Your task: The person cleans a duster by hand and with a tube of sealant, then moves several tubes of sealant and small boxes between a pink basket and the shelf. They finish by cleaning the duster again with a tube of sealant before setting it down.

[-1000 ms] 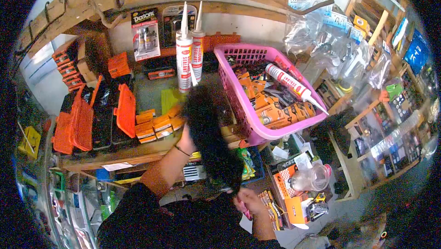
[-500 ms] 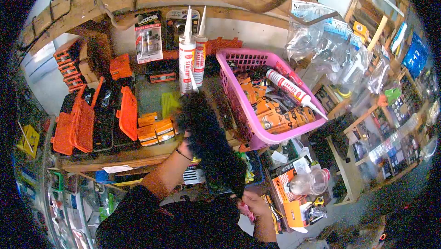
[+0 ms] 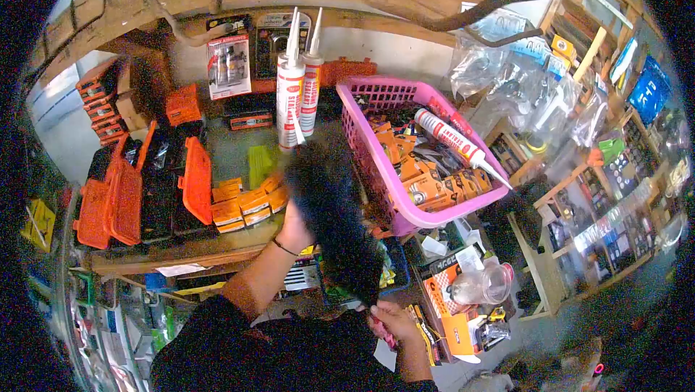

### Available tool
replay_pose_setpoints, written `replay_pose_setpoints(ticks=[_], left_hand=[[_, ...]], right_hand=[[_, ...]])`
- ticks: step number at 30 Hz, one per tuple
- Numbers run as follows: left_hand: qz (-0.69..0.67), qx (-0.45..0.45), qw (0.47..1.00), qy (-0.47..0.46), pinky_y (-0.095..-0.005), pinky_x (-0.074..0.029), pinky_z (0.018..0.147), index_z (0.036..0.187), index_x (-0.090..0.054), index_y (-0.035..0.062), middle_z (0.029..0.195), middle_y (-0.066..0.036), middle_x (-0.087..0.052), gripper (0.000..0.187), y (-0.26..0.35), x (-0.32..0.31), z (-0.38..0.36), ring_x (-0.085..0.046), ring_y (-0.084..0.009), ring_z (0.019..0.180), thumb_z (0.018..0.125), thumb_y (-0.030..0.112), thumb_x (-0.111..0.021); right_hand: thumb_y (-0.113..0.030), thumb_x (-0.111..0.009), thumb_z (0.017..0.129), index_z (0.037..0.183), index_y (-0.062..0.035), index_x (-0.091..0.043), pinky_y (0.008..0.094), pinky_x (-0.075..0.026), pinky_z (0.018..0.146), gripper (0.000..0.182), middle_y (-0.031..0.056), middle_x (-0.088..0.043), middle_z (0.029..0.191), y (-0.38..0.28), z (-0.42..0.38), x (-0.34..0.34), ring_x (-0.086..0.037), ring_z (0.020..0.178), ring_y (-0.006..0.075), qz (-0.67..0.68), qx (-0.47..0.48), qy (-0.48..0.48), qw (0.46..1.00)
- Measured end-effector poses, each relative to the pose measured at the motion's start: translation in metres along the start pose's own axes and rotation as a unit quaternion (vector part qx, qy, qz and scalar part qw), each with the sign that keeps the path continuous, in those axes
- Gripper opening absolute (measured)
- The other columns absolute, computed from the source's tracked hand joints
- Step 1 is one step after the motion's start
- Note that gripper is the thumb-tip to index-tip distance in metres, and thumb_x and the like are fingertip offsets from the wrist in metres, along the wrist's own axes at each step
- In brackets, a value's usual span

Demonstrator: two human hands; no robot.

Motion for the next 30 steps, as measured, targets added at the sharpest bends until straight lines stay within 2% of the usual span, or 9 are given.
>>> replay_pose_setpoints(ticks=[1,5,9,10,13,17,21,27,30], left_hand=[[-0.052,0.045,0.986,-0.152,-0.0386,-0.037,0.089,0.115,-0.042,0.0088,0.111,-0.007,-0.05,0.043,-0.003,0.006,0.001,-0.047,-0.0228,0.101,0.086,0.039,-0.036],[0.017,-0.029,0.99,0.136,-0.0365,-0.036,0.091,0.115,-0.043,0.0068,0.11,-0.009,-0.049,0.043,0.001,-0.041,-0.005,-0.047,-0.0243,0.102,0.085,0.038,-0.038],[0.001,0.015,0.999,-0.036,-0.0376,-0.035,0.091,0.12,-0.037,0.0063,0.115,-0.01,-0.047,0.051,0.0,-0.029,-0.007,-0.045,-0.0246,0.105,0.086,0.044,-0.034],[-0.022,0.02,0.989,0.142,-0.0368,-0.042,0.083,0.114,-0.042,0.0079,0.103,-0.008,-0.053,0.05,-0.001,-0.007,-0.006,-0.052,-0.0235,0.092,0.084,0.048,-0.036],[-0.034,-0.018,0.999,0.015,-0.0352,-0.047,0.068,0.1,-0.05,0.009,0.084,-0.009,-0.055,0.044,0.007,-0.004,-0.009,-0.056,-0.0234,0.075,0.084,0.048,-0.036],[0.054,-0.046,0.973,0.221,-0.0389,-0.046,0.074,0.105,-0.048,0.0081,0.092,-0.008,-0.056,0.05,-0.004,-0.014,-0.003,-0.056,-0.0236,0.08,0.079,0.051,-0.043],[-0.03,0.015,0.999,0.014,-0.0328,-0.048,0.066,0.091,-0.053,0.0102,0.081,-0.005,-0.059,0.04,0.006,-0.021,-0.005,-0.058,-0.0183,0.073,0.079,0.048,-0.047],[0.101,-0.019,0.937,0.333,-0.0277,-0.042,0.047,0.081,-0.051,0.0136,0.063,0.002,-0.051,0.033,-0.004,-0.049,-0.016,-0.051,-0.0134,0.055,0.081,0.046,-0.046],[0.131,0.0,0.976,0.175,-0.0309,-0.045,0.06,0.092,-0.05,0.012,0.077,-0.002,-0.056,0.041,0.002,-0.025,-0.009,-0.054,-0.0157,0.069,0.079,0.051,-0.044]], right_hand=[[-0.03,-0.046,0.085,0.097,0.0017,-0.051,0.0213,-0.031,0.035,0.035,0.0041,-0.045,0.051,0.003,-0.001,0.003,-0.038,0.036,0.0096,0.001,0.001,0.003,1.0],[-0.031,-0.046,0.085,0.096,0.0011,-0.051,0.0218,-0.031,0.037,0.034,0.0044,-0.044,0.051,0.016,-0.001,0.008,-0.038,0.037,0.0103,-0.011,0.006,0.039,0.999],[-0.031,-0.046,0.085,0.095,0.0012,-0.052,0.0221,-0.031,0.037,0.034,0.0051,-0.043,0.049,0.009,-0.009,-0.006,-0.038,0.037,0.0104,0.048,0.0,-0.04,0.998],[-0.031,-0.046,0.085,0.096,0.0011,-0.051,0.0224,-0.029,0.035,0.034,0.0048,-0.042,0.048,0.015,-0.009,0.0,-0.037,0.036,0.0101,0.054,0.023,-0.045,0.997],[-0.032,-0.045,0.085,0.099,0.0005,-0.049,0.022,-0.028,0.033,0.035,0.0042,-0.041,0.048,0.01,-0.009,-0.001,-0.035,0.036,0.0097,0.173,0.047,-0.033,0.983],[-0.035,-0.046,0.083,0.099,-0.0003,-0.049,0.0216,-0.026,0.031,0.038,0.0036,-0.039,0.048,0.001,-0.012,-0.014,-0.032,0.034,0.009,0.081,-0.017,-0.036,0.996],[-0.034,-0.046,0.083,0.097,-0.0004,-0.049,0.0218,-0.025,0.031,0.036,0.0044,-0.04,0.05,0.001,-0.012,-0.011,-0.032,0.033,0.009,0.139,0.061,-0.061,0.987],[-0.023,-0.044,0.084,0.083,-0.0002,-0.051,0.024,-0.032,0.033,0.023,0.0056,-0.041,0.049,0.007,-0.012,-0.017,-0.037,0.035,0.012,0.089,-0.017,-0.017,0.996],[-0.013,-0.043,0.08,0.079,0.0006,-0.053,0.0269,-0.037,0.037,0.017,0.0071,-0.043,0.049,0.003,-0.009,-0.016,-0.042,0.038,0.0157,0.145,0.032,0.025,0.989]])
Point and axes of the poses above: each hand's wrist, its own z-axis towards the middle knuckle, its own x-axis out of the back of the hand, y = z × x, the point moved 3 cm from there along z, towards the middle knuckle
